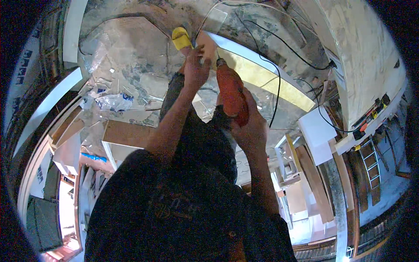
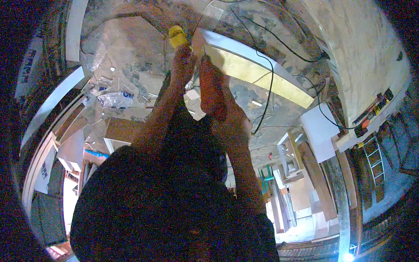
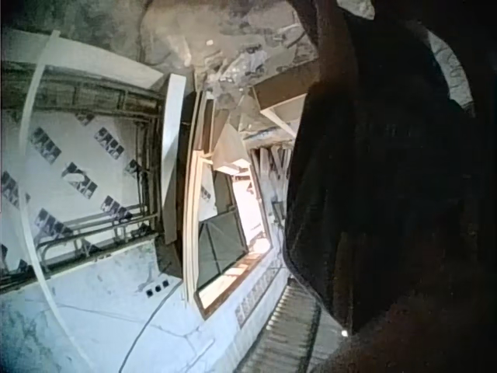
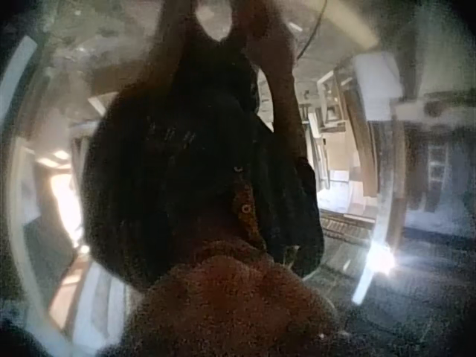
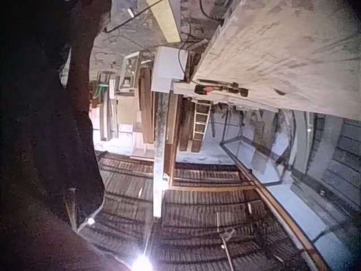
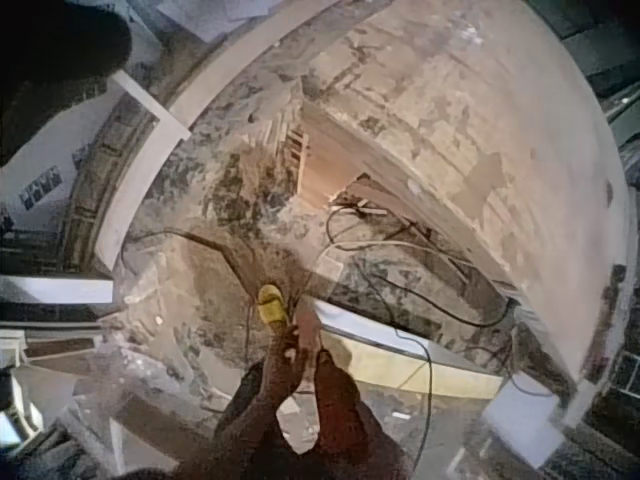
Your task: The person aligns wooden panels and attaches them together using a drill and then a hammer with nails.
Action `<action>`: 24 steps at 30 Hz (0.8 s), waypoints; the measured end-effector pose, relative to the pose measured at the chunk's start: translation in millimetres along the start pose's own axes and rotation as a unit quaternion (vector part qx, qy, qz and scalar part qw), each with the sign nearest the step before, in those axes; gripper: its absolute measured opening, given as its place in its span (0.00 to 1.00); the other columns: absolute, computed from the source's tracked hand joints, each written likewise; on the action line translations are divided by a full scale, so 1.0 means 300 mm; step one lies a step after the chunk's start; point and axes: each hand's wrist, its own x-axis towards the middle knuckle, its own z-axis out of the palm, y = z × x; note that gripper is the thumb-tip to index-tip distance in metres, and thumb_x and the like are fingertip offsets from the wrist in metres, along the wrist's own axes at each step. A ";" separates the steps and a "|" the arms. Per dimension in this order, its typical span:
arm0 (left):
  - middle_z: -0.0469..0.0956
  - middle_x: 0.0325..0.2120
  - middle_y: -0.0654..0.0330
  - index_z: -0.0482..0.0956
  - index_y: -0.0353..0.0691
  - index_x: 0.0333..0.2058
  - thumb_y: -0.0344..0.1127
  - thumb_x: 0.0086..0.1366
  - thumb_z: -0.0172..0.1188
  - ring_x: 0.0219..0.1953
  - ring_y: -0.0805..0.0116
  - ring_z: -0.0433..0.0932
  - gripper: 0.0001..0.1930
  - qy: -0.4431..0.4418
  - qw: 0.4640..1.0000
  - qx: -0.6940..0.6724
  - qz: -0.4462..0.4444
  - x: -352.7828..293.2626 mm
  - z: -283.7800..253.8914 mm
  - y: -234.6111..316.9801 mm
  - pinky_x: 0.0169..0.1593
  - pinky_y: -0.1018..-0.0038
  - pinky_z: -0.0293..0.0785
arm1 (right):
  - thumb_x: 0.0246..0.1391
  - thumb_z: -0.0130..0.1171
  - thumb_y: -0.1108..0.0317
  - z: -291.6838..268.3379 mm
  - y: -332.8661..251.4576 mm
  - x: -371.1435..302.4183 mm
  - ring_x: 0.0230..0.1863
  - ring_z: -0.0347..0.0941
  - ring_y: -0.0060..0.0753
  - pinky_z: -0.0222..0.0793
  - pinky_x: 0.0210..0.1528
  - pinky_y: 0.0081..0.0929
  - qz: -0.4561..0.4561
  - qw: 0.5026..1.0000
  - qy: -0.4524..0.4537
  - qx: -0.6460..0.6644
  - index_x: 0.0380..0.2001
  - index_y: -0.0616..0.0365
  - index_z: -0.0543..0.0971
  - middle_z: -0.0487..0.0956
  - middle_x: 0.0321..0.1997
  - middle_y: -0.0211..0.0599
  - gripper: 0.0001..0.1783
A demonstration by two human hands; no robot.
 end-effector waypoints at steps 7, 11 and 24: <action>0.75 0.48 0.46 0.75 0.40 0.50 0.33 0.62 0.56 0.53 0.46 0.72 0.17 -0.177 0.975 0.037 0.128 0.068 0.022 -0.127 0.56 0.58 0.70 | 0.41 0.63 0.72 0.024 0.041 -0.019 0.49 0.76 0.56 0.74 0.49 0.42 -0.022 1.000 0.015 0.010 0.63 0.46 0.64 0.78 0.51 0.51 0.41; 0.76 0.48 0.51 0.78 0.45 0.49 0.36 0.62 0.59 0.51 0.50 0.74 0.16 -0.168 0.969 0.081 0.164 0.023 0.010 -0.202 0.52 0.60 0.72 | 0.42 0.64 0.70 0.020 0.026 0.007 0.51 0.76 0.53 0.75 0.49 0.41 -0.004 1.000 0.007 -0.007 0.63 0.47 0.64 0.78 0.52 0.49 0.40; 0.78 0.48 0.59 0.80 0.57 0.48 0.34 0.57 0.63 0.46 0.54 0.78 0.19 -0.125 0.959 0.143 0.211 0.027 0.013 -0.146 0.47 0.61 0.76 | 0.46 0.67 0.68 -0.008 0.070 -0.017 0.53 0.75 0.53 0.74 0.51 0.39 -0.008 0.999 0.017 0.028 0.62 0.54 0.64 0.76 0.54 0.51 0.39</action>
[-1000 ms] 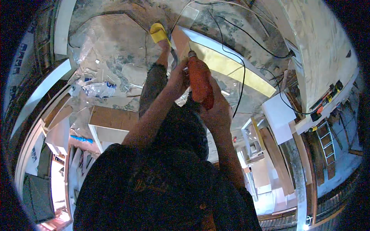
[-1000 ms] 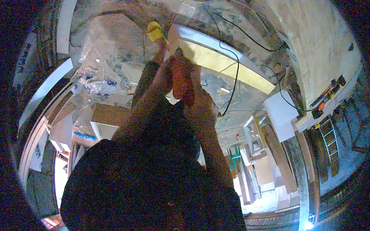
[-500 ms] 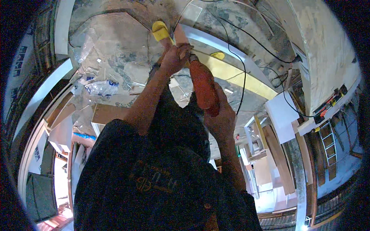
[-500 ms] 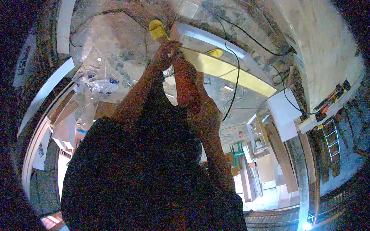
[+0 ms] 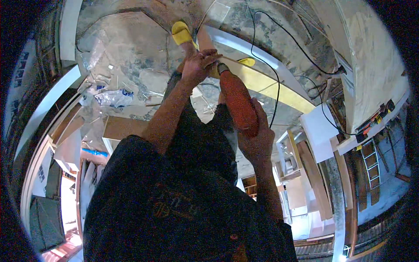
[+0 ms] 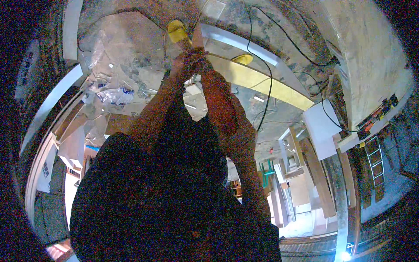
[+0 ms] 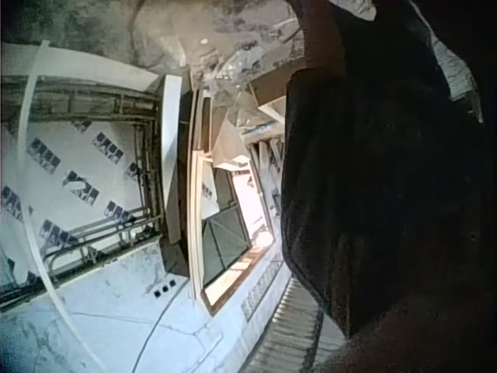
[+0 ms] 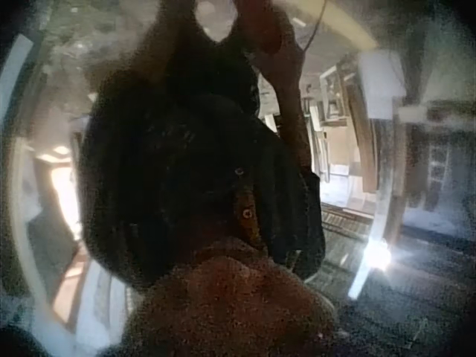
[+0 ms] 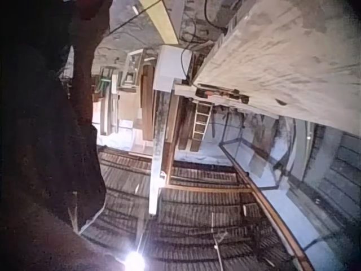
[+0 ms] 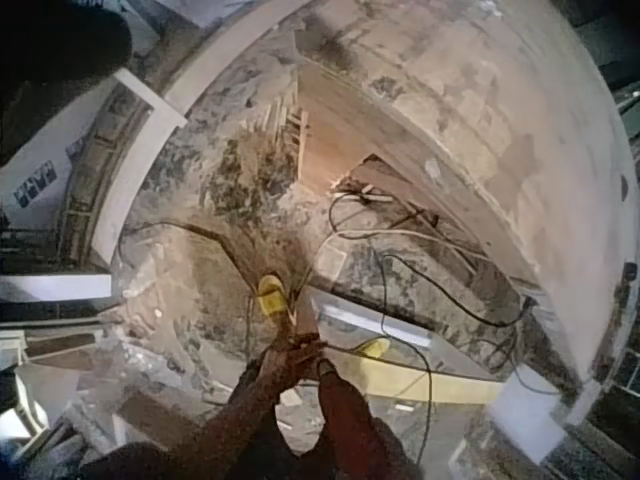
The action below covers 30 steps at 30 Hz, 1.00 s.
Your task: The person aligns wooden panels and attaches them together using a drill and then a hammer with nails.
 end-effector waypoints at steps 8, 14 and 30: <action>0.76 0.51 0.58 0.78 0.56 0.51 0.33 0.58 0.61 0.49 0.52 0.76 0.20 -0.011 0.999 -0.029 0.007 -0.015 0.003 -0.011 0.51 0.60 0.74 | 0.46 0.67 0.68 0.006 0.014 -0.002 0.53 0.75 0.52 0.74 0.50 0.39 -0.008 1.000 0.005 0.028 0.62 0.52 0.64 0.77 0.53 0.53 0.39; 0.74 0.54 0.59 0.77 0.57 0.53 0.34 0.60 0.59 0.51 0.55 0.75 0.21 -0.032 0.999 0.000 0.016 -0.020 0.020 -0.037 0.55 0.61 0.71 | 0.46 0.64 0.71 0.008 0.013 -0.006 0.53 0.76 0.52 0.74 0.50 0.40 0.020 0.999 -0.004 0.043 0.62 0.52 0.64 0.78 0.51 0.54 0.38; 0.74 0.53 0.61 0.78 0.55 0.52 0.33 0.57 0.62 0.51 0.57 0.75 0.22 -0.030 0.999 0.027 0.019 -0.016 -0.006 0.000 0.55 0.63 0.72 | 0.45 0.62 0.75 -0.002 -0.035 0.010 0.53 0.75 0.55 0.73 0.51 0.43 0.009 1.000 -0.025 0.015 0.63 0.49 0.62 0.77 0.53 0.52 0.39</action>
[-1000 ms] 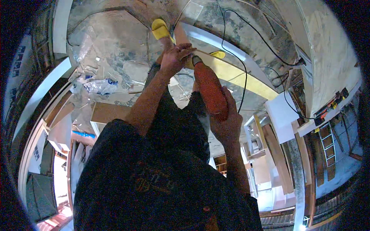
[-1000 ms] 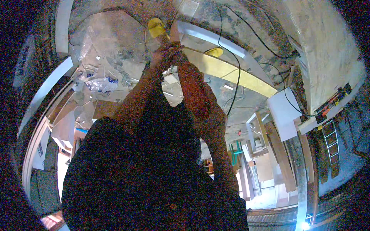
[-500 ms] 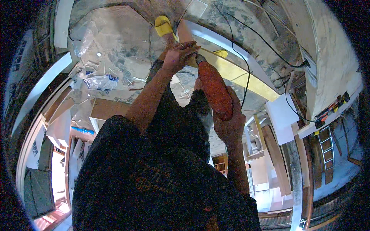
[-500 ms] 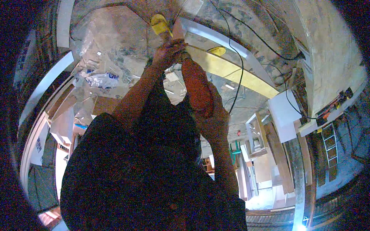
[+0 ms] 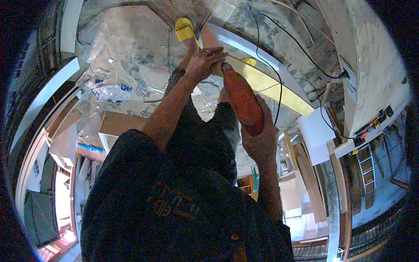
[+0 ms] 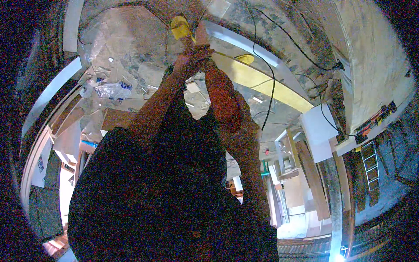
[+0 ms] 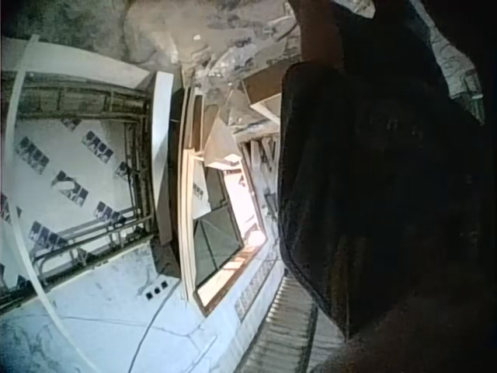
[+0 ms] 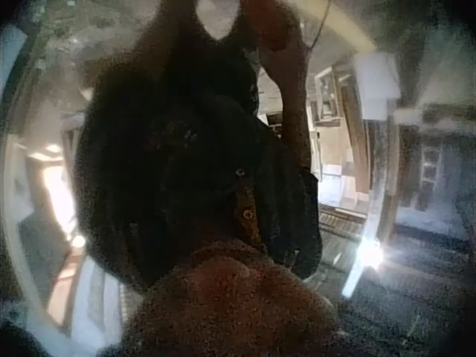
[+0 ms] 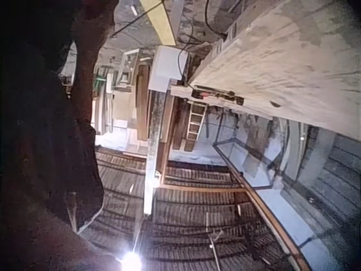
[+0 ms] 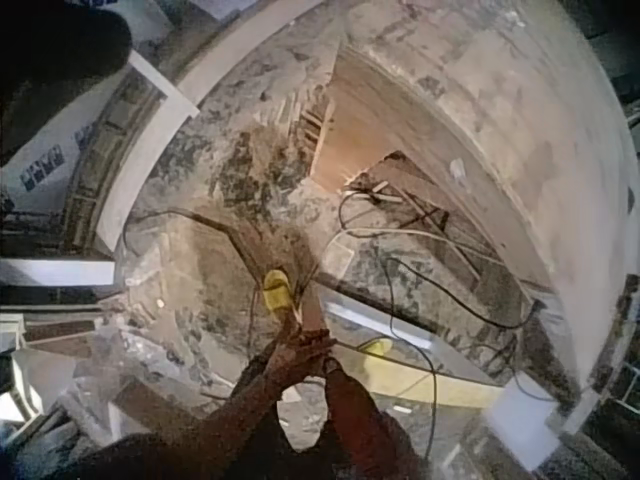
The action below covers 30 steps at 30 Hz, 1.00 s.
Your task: The person aligns wooden panels and attaches them together using a drill and then a hammer with nails.
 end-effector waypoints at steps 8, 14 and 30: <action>0.75 0.52 0.59 0.78 0.53 0.51 0.34 0.58 0.62 0.50 0.56 0.76 0.20 -0.003 0.999 -0.036 -0.007 -0.005 0.000 -0.015 0.53 0.62 0.74 | 0.44 0.61 0.76 -0.006 -0.045 0.018 0.55 0.72 0.57 0.73 0.52 0.43 -0.006 0.999 -0.013 -0.045 0.63 0.48 0.62 0.76 0.54 0.54 0.40; 0.76 0.51 0.58 0.78 0.52 0.51 0.34 0.57 0.61 0.48 0.55 0.77 0.20 0.009 0.999 -0.042 0.008 0.004 -0.022 -0.006 0.52 0.61 0.75 | 0.44 0.60 0.75 -0.017 -0.045 0.023 0.53 0.74 0.58 0.74 0.51 0.43 -0.018 0.999 -0.017 -0.027 0.63 0.47 0.62 0.77 0.53 0.54 0.40; 0.78 0.47 0.53 0.75 0.48 0.54 0.33 0.61 0.60 0.47 0.50 0.78 0.21 0.027 0.993 -0.082 -0.077 0.009 -0.030 0.028 0.49 0.61 0.76 | 0.44 0.62 0.73 0.007 -0.033 0.016 0.53 0.75 0.54 0.74 0.51 0.42 -0.033 0.998 0.005 -0.056 0.63 0.49 0.64 0.77 0.53 0.53 0.39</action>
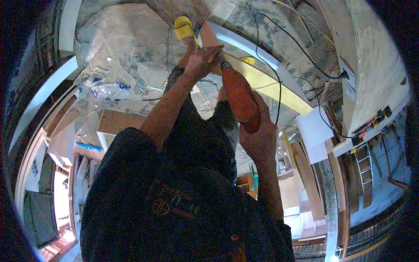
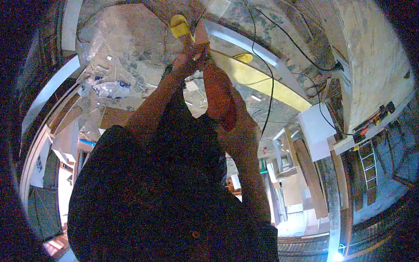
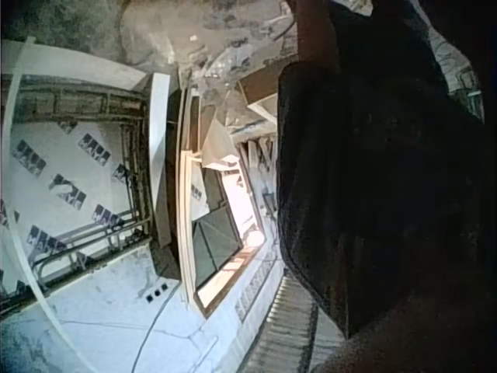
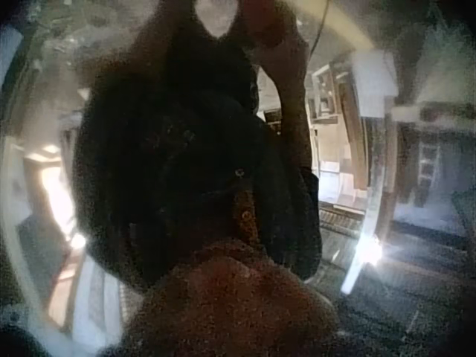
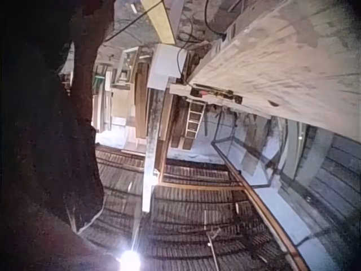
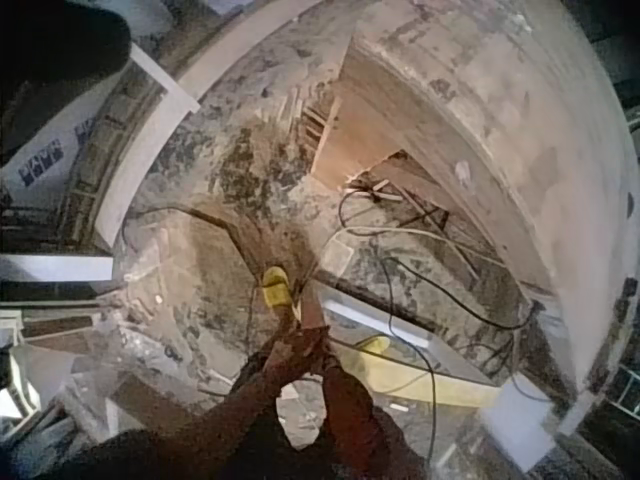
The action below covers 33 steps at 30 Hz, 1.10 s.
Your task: The person aligns wooden panels and attaches them together using a drill and then a hammer with nails.
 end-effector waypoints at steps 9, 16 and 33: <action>0.79 0.44 0.49 0.74 0.41 0.53 0.35 0.59 0.62 0.45 0.49 0.79 0.22 0.032 0.995 -0.080 -0.051 -0.009 0.050 -0.053 0.48 0.61 0.75 | 0.44 0.60 0.77 0.002 0.010 0.003 0.52 0.76 0.54 0.74 0.51 0.42 0.004 1.000 -0.001 0.020 0.62 0.49 0.64 0.77 0.51 0.53 0.38; 0.79 0.44 0.49 0.76 0.40 0.50 0.42 0.59 0.63 0.46 0.51 0.79 0.21 0.064 0.988 -0.091 -0.106 -0.038 0.106 -0.090 0.48 0.62 0.75 | 0.43 0.60 0.76 0.001 -0.037 0.004 0.52 0.76 0.54 0.74 0.51 0.41 0.004 1.000 -0.002 0.011 0.61 0.49 0.65 0.78 0.51 0.51 0.38; 0.80 0.40 0.47 0.76 0.42 0.50 0.41 0.62 0.59 0.42 0.48 0.80 0.19 0.020 0.990 0.016 -0.136 -0.030 0.049 0.038 0.44 0.59 0.77 | 0.47 0.59 0.69 -0.001 -0.027 0.004 0.45 0.77 0.61 0.74 0.45 0.50 0.010 1.000 -0.001 -0.006 0.66 0.40 0.59 0.79 0.45 0.55 0.41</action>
